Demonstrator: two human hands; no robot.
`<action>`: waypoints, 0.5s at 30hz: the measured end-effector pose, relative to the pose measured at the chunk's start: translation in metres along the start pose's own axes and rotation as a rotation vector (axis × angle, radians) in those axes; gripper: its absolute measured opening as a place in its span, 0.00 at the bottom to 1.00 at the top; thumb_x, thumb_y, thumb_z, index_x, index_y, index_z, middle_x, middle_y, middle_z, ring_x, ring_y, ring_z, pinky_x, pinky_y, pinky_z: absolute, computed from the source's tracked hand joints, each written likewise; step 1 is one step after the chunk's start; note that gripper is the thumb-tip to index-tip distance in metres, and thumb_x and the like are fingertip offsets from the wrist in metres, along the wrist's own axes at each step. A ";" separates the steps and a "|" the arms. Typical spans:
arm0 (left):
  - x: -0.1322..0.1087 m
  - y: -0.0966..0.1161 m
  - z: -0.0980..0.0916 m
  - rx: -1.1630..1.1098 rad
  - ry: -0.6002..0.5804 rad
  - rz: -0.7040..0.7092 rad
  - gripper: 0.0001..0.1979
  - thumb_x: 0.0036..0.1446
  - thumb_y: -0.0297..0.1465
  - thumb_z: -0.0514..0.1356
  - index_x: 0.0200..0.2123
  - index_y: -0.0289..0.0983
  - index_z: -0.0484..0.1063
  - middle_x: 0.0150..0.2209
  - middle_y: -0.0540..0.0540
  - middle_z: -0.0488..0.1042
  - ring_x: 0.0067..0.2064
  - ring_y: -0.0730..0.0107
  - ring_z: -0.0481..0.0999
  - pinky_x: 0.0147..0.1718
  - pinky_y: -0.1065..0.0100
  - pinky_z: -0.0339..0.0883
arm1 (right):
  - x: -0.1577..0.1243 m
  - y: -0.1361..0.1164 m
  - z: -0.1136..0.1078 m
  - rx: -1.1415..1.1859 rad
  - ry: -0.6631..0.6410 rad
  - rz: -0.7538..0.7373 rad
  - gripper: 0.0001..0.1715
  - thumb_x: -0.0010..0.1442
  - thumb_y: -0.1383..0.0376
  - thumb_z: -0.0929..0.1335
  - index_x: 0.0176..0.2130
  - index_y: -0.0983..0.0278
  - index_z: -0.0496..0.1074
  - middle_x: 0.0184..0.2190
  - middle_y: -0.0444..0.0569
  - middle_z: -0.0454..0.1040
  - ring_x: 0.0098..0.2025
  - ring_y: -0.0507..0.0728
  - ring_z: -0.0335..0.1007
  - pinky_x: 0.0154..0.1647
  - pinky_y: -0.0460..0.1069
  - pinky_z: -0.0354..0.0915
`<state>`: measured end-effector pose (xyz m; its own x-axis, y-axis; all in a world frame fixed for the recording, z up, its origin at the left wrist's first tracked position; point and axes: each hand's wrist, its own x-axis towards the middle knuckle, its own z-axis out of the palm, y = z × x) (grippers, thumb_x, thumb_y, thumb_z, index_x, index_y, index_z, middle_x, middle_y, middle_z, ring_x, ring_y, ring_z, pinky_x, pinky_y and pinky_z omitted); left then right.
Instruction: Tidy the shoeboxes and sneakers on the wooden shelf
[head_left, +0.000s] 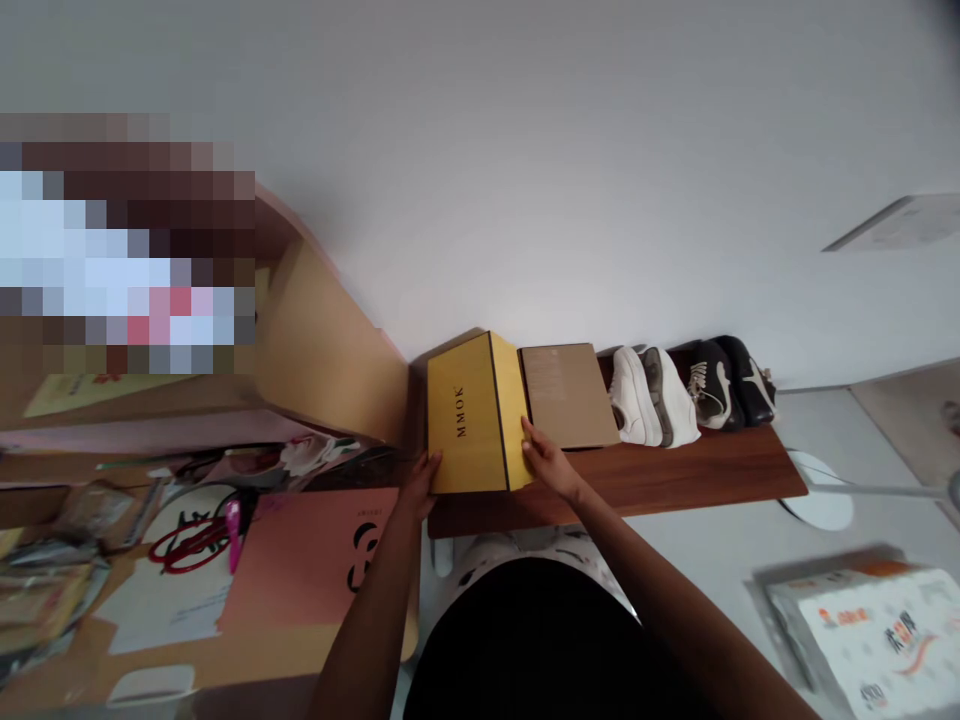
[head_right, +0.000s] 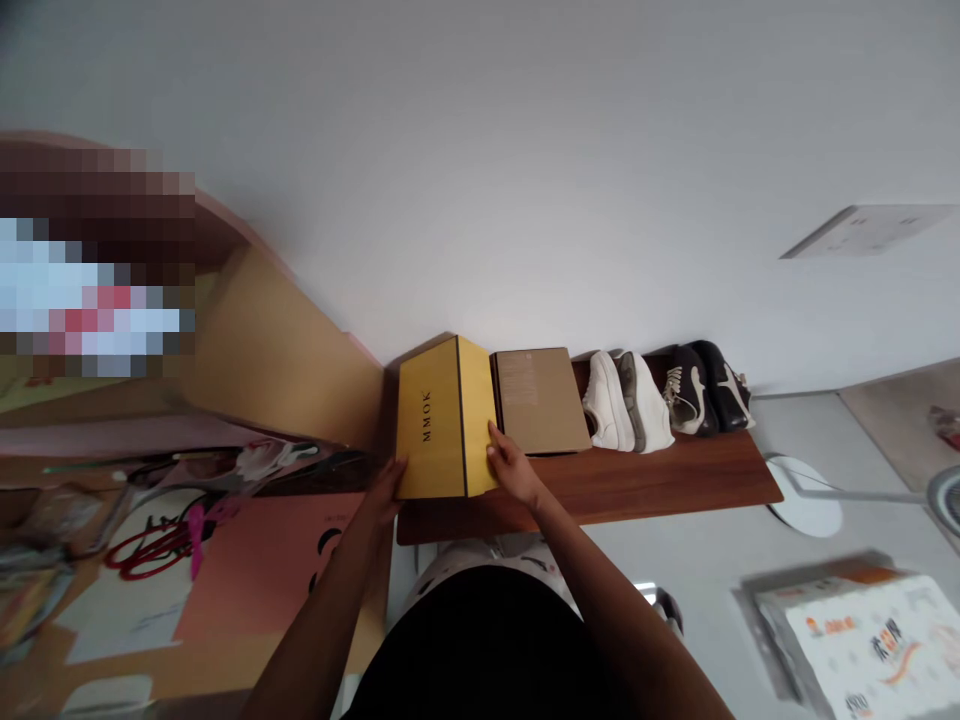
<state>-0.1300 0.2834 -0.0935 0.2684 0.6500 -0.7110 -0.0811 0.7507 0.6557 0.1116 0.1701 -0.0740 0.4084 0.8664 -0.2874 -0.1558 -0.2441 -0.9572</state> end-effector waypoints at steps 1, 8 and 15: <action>-0.007 0.003 -0.001 0.007 0.000 0.034 0.29 0.55 0.42 0.69 0.57 0.37 0.71 0.46 0.38 0.81 0.46 0.59 0.82 0.47 0.58 0.76 | 0.001 0.000 0.002 -0.014 0.020 0.001 0.43 0.55 0.41 0.71 0.62 0.57 0.69 0.64 0.52 0.67 0.70 0.62 0.55 0.72 0.61 0.46; -0.019 0.016 0.006 0.043 0.059 0.192 0.31 0.53 0.39 0.70 0.59 0.39 0.70 0.47 0.40 0.81 0.45 0.60 0.82 0.48 0.59 0.77 | 0.015 -0.010 0.018 0.047 -0.193 0.050 0.41 0.52 0.43 0.73 0.58 0.60 0.71 0.55 0.52 0.76 0.60 0.65 0.69 0.64 0.61 0.62; 0.005 0.015 0.012 0.049 0.171 0.188 0.31 0.54 0.32 0.70 0.61 0.40 0.69 0.46 0.41 0.82 0.42 0.63 0.83 0.47 0.58 0.77 | 0.041 0.017 0.032 -0.006 -0.063 0.190 0.33 0.52 0.50 0.73 0.52 0.62 0.71 0.45 0.50 0.79 0.51 0.63 0.74 0.58 0.60 0.66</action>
<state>-0.1188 0.2963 -0.0841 0.0860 0.7914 -0.6052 -0.0662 0.6106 0.7892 0.0967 0.2154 -0.1008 0.3154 0.8297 -0.4606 -0.2191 -0.4086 -0.8860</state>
